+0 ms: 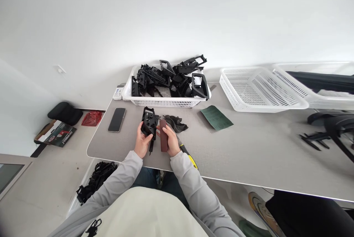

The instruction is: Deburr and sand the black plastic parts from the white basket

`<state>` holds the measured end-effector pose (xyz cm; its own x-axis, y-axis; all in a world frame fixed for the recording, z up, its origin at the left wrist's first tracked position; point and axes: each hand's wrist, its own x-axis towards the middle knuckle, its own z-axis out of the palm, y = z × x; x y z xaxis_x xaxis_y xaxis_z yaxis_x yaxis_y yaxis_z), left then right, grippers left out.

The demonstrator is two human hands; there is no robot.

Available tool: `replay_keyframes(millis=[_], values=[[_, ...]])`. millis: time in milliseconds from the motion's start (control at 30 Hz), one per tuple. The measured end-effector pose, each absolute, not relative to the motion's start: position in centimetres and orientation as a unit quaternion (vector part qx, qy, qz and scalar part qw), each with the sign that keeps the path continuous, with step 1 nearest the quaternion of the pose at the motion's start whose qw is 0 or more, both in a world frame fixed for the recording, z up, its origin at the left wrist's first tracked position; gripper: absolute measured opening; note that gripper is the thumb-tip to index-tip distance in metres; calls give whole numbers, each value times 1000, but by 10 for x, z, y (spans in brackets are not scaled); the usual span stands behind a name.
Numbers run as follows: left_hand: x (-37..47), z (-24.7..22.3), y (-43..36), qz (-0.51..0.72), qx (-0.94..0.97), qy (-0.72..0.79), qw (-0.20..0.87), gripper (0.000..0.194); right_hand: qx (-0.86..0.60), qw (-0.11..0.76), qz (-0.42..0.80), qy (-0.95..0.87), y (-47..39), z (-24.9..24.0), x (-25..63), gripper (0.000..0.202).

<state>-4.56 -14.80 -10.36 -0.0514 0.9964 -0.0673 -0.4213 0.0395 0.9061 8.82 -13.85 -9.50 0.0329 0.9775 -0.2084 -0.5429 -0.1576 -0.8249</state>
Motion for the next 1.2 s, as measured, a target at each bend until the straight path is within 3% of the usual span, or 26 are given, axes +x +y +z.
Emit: replay_keyframes(millis=[333,533,900,1033,1200], values=[[-47,-10,-135,578,483,308,581,99,-374,607,579,-394,-111,11,94,37],[-43,33,-101,613,477,333,535,61,-371,643,473,-475,-95,35,102,24],[-6,21,-53,725,354,365,465,51,-426,628,372,-534,-50,27,113,22],[-7,14,-40,752,309,396,427,44,-446,631,265,-577,-48,30,121,23],[-6,7,-31,786,263,432,357,31,-409,523,227,-713,-59,38,111,34]])
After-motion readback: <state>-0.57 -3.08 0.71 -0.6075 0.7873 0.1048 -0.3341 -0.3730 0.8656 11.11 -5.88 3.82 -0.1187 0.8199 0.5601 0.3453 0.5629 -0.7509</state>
